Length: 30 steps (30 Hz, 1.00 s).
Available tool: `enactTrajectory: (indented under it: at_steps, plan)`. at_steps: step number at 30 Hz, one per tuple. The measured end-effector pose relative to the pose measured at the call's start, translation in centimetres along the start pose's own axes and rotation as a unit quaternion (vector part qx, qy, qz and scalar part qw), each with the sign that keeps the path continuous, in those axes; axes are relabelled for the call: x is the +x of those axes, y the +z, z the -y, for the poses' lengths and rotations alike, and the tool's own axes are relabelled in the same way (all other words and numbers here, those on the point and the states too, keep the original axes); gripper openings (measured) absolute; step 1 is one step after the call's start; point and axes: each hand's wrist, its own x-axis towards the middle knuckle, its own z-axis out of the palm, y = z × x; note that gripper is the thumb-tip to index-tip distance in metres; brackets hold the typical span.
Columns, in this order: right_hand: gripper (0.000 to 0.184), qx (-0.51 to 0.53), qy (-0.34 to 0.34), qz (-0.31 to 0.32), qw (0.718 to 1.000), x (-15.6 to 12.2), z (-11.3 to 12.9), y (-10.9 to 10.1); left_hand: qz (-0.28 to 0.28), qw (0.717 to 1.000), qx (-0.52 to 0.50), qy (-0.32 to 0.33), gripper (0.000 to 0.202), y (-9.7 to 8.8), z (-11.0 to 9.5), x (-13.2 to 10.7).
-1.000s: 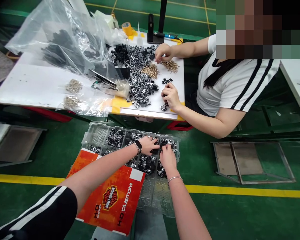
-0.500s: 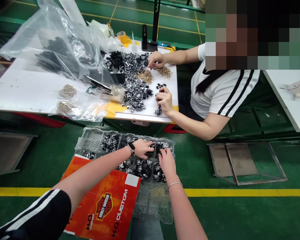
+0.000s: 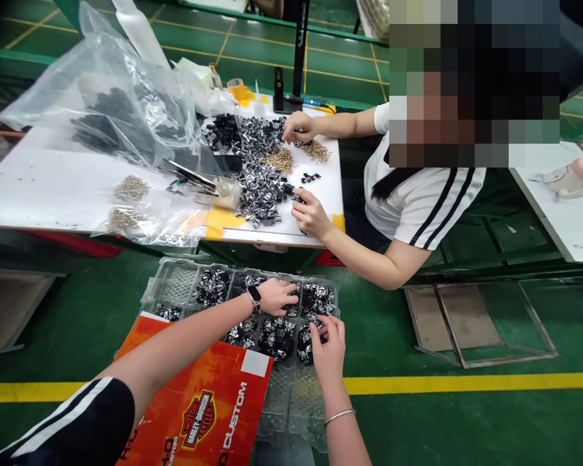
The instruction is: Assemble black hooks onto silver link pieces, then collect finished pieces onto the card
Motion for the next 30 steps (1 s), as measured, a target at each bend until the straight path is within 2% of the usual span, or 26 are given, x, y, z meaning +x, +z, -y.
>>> enactTrajectory:
  at_steps: [12, 17, 20, 24, 30]
  plan:
    - [0.029, 0.027, 0.004, -0.008, 1.0, -0.6, 1.5, -0.1, -0.043, 0.999, -0.003, 0.004, 0.031, -1.6, -0.4, -0.7]
    - [0.028, 0.031, 0.005, -0.012, 0.999, -2.3, 2.4, -0.1, -0.061, 0.998, -0.018, 0.01, 0.032, -2.8, -1.6, -2.6]
    - [0.025, 0.032, 0.008, -0.001, 0.999, -4.3, 3.1, 0.3, -0.077, 0.997, -0.03, -0.006, 0.03, -3.5, -2.9, -5.4]
    - [0.02, 0.032, 0.007, 0.056, 0.998, -8.1, 4.2, 1.9, -0.098, 0.992, -0.044, -0.066, 0.022, -3.5, -5.4, -11.6]
    - [0.013, 0.02, -0.023, 0.169, 0.985, -14.7, 6.8, 6.7, -0.073, 0.989, -0.046, -0.124, 0.02, -0.5, -8.9, -21.9]
